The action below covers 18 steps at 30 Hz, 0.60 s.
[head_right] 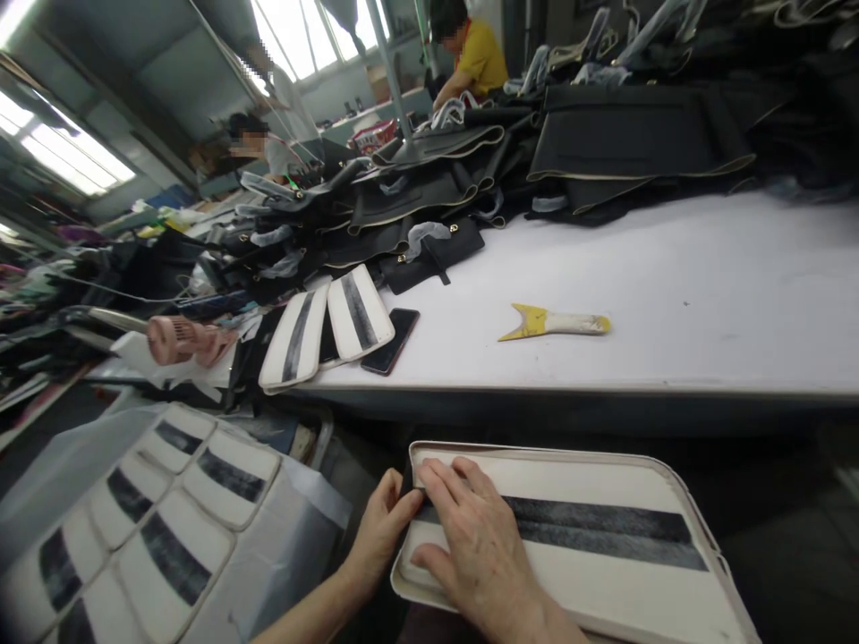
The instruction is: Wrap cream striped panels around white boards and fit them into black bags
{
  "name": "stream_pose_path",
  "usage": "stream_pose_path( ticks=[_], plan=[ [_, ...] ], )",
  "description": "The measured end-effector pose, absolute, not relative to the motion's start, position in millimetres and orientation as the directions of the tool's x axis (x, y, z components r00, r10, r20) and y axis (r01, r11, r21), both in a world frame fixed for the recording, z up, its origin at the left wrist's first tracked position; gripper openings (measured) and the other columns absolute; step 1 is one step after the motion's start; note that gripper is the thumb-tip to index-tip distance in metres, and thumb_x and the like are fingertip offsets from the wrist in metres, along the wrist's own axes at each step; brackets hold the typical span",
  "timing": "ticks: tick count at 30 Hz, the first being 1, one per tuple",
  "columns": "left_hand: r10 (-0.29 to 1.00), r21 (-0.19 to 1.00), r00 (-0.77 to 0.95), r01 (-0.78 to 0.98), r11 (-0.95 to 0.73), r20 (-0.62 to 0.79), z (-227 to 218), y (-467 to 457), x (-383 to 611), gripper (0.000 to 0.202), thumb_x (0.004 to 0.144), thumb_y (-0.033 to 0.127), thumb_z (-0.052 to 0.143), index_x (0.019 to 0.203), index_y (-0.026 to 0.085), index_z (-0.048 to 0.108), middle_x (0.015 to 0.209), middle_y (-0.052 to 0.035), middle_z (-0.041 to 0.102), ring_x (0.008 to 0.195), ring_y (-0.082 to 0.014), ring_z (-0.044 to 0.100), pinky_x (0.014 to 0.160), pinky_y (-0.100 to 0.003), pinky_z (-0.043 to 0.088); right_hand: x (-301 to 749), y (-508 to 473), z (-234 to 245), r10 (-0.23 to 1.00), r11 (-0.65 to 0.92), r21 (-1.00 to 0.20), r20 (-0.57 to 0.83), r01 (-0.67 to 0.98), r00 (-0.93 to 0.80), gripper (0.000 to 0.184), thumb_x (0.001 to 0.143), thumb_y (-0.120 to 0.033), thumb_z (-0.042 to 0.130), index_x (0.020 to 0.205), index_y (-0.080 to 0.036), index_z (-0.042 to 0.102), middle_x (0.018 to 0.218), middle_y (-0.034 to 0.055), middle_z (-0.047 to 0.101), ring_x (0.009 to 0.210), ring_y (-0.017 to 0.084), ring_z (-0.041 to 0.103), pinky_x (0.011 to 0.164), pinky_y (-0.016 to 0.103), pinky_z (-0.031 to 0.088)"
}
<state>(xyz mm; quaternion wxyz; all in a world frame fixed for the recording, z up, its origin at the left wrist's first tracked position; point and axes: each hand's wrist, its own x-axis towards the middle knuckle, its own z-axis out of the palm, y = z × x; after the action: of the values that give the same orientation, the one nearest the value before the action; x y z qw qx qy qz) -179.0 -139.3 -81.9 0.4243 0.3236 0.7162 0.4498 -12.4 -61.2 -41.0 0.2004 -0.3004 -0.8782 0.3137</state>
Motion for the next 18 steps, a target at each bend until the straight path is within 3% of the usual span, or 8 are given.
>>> stream_pose_path(
  ticks=[3,5,7,11,14,16,18],
  plan=[
    [0.907,0.852,-0.422,0.467,0.237,-0.022,-70.3,-139.3,-186.1,0.045,0.077,0.043,0.074,0.109,0.023,0.05,0.1,-0.0029,0.057,0.096,-0.0221,0.054,0.088,-0.037,0.043,-11.2,-62.0,-32.4,0.677,0.566,-0.721,0.131,0.399,-0.724,0.079,0.066,-0.018,0.071,0.14,-0.023,0.042,0.144,0.0046,0.048,0.128,0.03,0.038,0.11,0.048,0.037],
    [0.948,0.692,-0.244,0.721,0.035,0.206,-61.5,-136.4,-192.4,0.056,0.077,0.036,0.075,0.125,0.027,0.048,0.128,-0.0079,0.052,0.122,-0.029,0.045,0.107,-0.048,0.031,-9.6,-62.0,-25.7,0.687,0.535,-0.754,0.126,0.381,-0.715,0.076,0.067,-0.018,0.067,0.139,-0.024,0.043,0.151,0.0062,0.038,0.131,0.029,0.038,0.111,0.05,0.035],
    [0.954,0.532,0.003,0.829,-0.17,0.3,-51.7,-130.3,-197.0,0.047,0.082,0.031,0.071,0.125,0.029,0.051,0.136,-0.0075,0.05,0.131,-0.0296,0.038,0.111,-0.049,0.025,-7.4,-61.0,-20.9,0.712,0.478,-0.815,0.139,0.329,-0.689,0.068,0.072,-0.016,0.061,0.137,-0.024,0.043,0.155,0.0071,0.031,0.135,0.027,0.037,0.113,0.049,0.032],
    [0.898,0.355,0.396,0.825,-0.439,0.191,-20.9,-111.0,-195.2,0.036,0.089,0.02,0.057,0.123,0.032,0.057,0.136,-0.0029,0.055,0.132,-0.0255,0.04,0.11,-0.043,0.029,-3.5,-55.5,-18.0,0.818,0.179,-0.978,0.089,0.105,-0.568,0.056,0.074,-0.012,0.055,0.128,-0.022,0.05,0.151,0.008,0.038,0.134,0.021,0.042,0.112,0.042,0.036],
    [0.794,0.385,0.606,0.722,-0.574,0.046,7.0,-95.4,-183.9,0.049,0.085,0.007,0.049,0.126,0.031,0.055,0.137,-0.0013,0.054,0.131,-0.0218,0.042,0.111,-0.039,0.031,5.8,-47.7,-10.3,0.9,-0.074,-0.984,0.003,-0.16,-0.436,0.039,0.078,-0.021,0.059,0.116,-0.018,0.058,0.142,0.012,0.049,0.124,0.022,0.054,0.105,0.041,0.044],
    [0.769,0.439,0.639,0.696,-0.568,-0.016,18.5,-86.8,-172.3,0.044,0.08,0.005,0.049,0.117,0.027,0.059,0.125,-0.0026,0.058,0.12,-0.0207,0.049,0.105,-0.036,0.037,24.6,-40.0,-1.4,0.937,-0.114,-0.961,-0.019,-0.254,-0.35,0.031,0.083,-0.029,0.06,0.111,-0.016,0.061,0.127,0.013,0.062,0.114,0.023,0.061,0.1,0.041,0.049],
    [0.79,0.435,0.611,0.726,-0.533,-0.051,20.0,-79.7,-157.8,0.026,0.082,0.011,0.051,0.103,0.024,0.061,0.109,-0.0042,0.061,0.104,-0.0218,0.054,0.095,-0.038,0.042,57.9,-28.8,2.6,0.982,-0.034,-0.975,0.008,-0.218,-0.187,0.03,0.085,-0.035,0.063,0.109,-0.017,0.064,0.113,0.0116,0.069,0.104,0.023,0.065,0.095,0.04,0.052]
  ],
)
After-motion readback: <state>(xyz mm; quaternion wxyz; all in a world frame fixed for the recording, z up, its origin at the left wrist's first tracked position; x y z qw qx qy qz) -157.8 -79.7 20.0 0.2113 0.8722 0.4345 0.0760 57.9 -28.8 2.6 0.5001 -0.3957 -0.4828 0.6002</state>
